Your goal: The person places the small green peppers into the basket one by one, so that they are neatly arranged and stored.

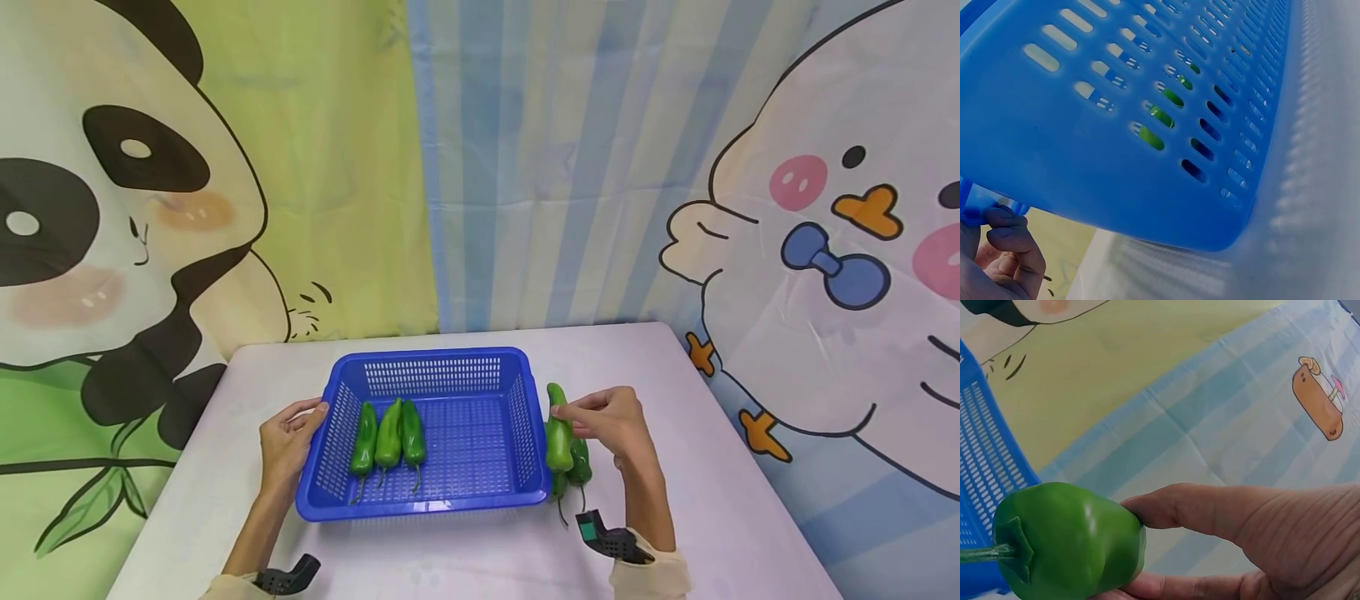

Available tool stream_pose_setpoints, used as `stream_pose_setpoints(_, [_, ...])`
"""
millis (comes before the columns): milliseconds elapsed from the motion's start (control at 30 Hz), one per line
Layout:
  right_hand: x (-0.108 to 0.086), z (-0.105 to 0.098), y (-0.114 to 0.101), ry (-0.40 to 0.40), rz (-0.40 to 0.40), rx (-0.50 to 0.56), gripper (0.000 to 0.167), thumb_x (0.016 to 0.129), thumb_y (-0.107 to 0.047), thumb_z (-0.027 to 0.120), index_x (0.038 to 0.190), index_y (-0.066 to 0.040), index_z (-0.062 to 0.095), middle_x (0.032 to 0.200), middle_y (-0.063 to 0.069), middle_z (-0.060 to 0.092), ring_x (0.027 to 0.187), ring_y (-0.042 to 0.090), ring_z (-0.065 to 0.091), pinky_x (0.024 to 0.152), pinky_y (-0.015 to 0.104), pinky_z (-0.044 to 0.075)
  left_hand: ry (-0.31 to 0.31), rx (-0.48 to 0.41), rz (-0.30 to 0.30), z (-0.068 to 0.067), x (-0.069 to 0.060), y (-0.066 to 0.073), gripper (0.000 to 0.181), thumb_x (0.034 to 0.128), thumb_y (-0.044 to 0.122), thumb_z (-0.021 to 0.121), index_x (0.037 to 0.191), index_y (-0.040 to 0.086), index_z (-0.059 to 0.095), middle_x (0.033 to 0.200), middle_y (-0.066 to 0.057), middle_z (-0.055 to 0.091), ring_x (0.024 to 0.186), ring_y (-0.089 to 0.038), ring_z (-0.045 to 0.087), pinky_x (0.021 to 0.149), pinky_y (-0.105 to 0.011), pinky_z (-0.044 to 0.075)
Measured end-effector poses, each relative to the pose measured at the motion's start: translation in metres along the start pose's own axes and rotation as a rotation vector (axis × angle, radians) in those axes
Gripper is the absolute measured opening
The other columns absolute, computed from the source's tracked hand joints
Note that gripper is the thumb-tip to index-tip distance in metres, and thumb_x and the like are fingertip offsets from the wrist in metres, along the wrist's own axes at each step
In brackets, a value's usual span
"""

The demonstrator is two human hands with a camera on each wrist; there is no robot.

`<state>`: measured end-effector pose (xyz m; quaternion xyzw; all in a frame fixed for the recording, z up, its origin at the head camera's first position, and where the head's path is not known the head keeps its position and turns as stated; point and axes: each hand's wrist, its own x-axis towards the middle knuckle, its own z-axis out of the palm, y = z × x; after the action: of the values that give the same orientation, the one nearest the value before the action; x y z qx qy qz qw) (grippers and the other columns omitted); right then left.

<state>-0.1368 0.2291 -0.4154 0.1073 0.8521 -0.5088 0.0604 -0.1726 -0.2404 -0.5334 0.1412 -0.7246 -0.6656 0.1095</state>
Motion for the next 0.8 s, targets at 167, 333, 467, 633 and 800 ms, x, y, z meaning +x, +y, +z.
stream_pose_setpoints(167, [0.003,0.009,-0.006,-0.015,-0.035,0.02,0.045,0.093,-0.025,0.087,0.113,0.013,0.077,0.11,0.025,0.079,0.085,0.026,0.082,0.084,0.042,0.07,-0.002,-0.012,0.01,0.0,-0.001,0.0,0.04,0.1048,0.028,0.076,0.132,-0.001,0.074,0.081,0.012,0.079,0.069,-0.006,0.076,0.063,-0.02,0.064])
stream_pose_setpoints(333, [0.007,0.017,-0.013,-0.041,-0.053,0.034,0.044,0.093,-0.025,0.088,0.113,0.013,0.077,0.106,0.021,0.08,0.083,0.023,0.082,0.08,0.039,0.07,-0.001,-0.018,0.003,0.0,-0.001,-0.001,0.04,0.105,0.028,0.076,0.132,-0.001,0.073,0.082,0.012,0.079,0.069,-0.005,0.076,0.064,-0.02,0.064])
stream_pose_setpoints(467, [0.009,0.025,-0.018,-0.064,-0.064,0.04,0.043,0.092,-0.025,0.088,0.111,0.012,0.078,0.101,0.018,0.081,0.082,0.024,0.082,0.077,0.037,0.07,0.001,-0.013,-0.004,0.0,0.0,-0.002,0.04,0.1051,0.028,0.076,0.133,-0.001,0.073,0.084,0.01,0.081,0.069,-0.005,0.076,0.065,-0.02,0.064])
stream_pose_setpoints(633, [0.01,0.032,-0.023,-0.083,-0.076,0.045,0.042,0.092,-0.025,0.089,0.11,0.012,0.078,0.101,0.02,0.081,0.083,0.025,0.082,0.08,0.042,0.07,0.0,-0.012,0.002,0.0,0.001,-0.003,0.039,0.1049,0.027,0.076,0.132,0.0,0.074,0.084,0.008,0.081,0.068,-0.006,0.075,0.063,-0.021,0.064])
stream_pose_setpoints(800, [0.011,0.04,-0.027,-0.084,-0.064,0.048,0.043,0.09,-0.025,0.09,0.109,0.012,0.077,0.105,0.024,0.08,0.083,0.026,0.082,0.083,0.045,0.07,-0.006,-0.027,0.006,-0.001,0.001,-0.003,0.038,0.1046,0.025,0.077,0.131,-0.001,0.074,0.082,0.008,0.08,0.066,-0.006,0.075,0.061,-0.022,0.064])
